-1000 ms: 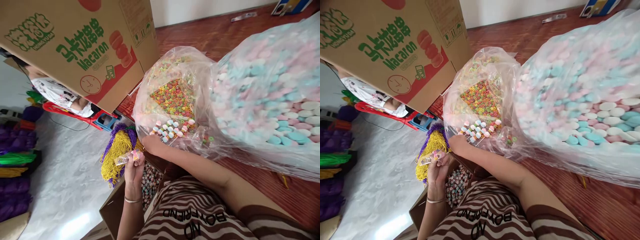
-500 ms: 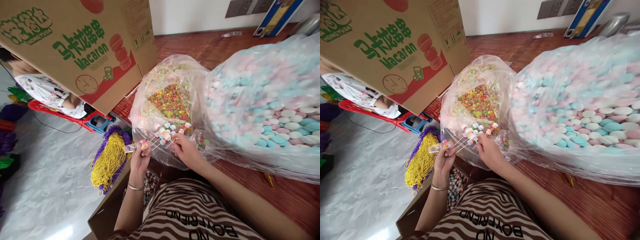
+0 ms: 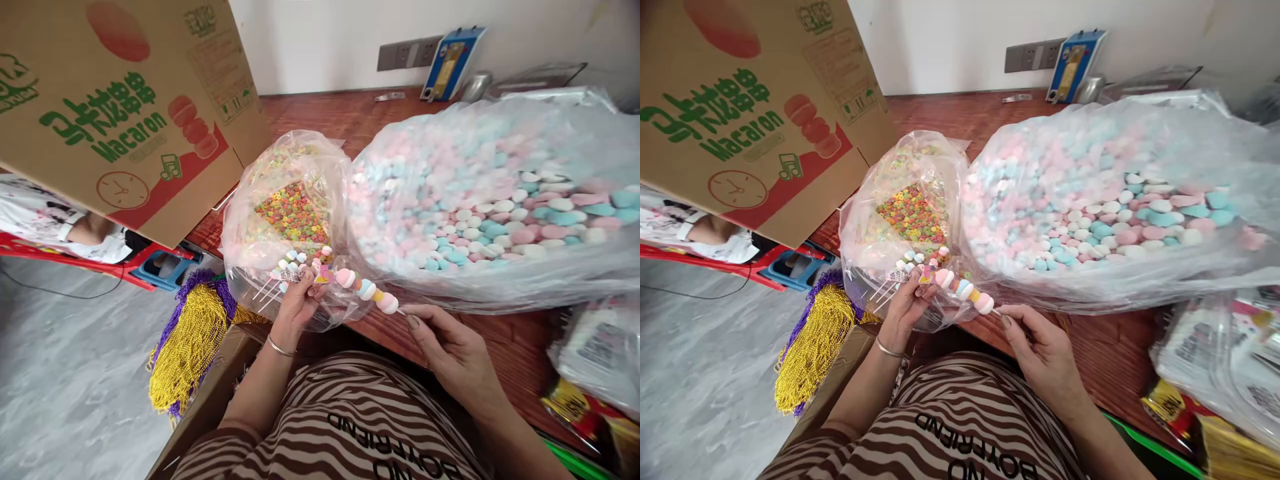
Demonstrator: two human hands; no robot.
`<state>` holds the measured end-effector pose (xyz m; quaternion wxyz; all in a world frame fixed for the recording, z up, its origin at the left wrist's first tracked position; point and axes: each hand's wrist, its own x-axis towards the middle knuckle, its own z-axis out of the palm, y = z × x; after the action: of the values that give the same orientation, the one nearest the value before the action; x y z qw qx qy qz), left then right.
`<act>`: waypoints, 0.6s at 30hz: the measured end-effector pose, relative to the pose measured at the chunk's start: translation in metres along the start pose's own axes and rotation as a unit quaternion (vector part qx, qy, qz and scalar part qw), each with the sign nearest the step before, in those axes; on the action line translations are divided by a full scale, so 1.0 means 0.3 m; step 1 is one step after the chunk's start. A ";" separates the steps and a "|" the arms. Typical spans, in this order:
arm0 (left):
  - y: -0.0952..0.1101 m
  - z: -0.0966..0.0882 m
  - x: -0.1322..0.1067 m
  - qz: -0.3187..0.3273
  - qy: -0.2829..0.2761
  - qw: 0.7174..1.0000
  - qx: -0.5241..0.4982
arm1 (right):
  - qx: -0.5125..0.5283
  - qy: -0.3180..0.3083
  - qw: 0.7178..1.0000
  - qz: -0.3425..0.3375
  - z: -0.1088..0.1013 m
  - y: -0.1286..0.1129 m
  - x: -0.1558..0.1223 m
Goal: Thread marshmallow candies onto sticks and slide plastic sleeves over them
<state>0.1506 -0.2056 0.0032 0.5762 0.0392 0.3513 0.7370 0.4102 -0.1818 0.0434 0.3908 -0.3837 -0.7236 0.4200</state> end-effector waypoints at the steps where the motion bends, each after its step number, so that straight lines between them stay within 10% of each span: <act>1: -0.009 0.014 0.000 -0.005 0.000 1.000 0.004 | -0.002 0.004 1.000 -0.003 -0.009 0.000 -0.004; 18: -0.025 0.086 -0.013 0.017 -0.031 0.990 0.136 | -0.161 0.001 0.977 -0.137 -0.109 -0.006 -0.061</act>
<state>0.1701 -0.1963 0.0198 0.5637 0.1459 0.4298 0.6901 0.4462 -0.1886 0.0518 0.3780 -0.3391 -0.8274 0.2399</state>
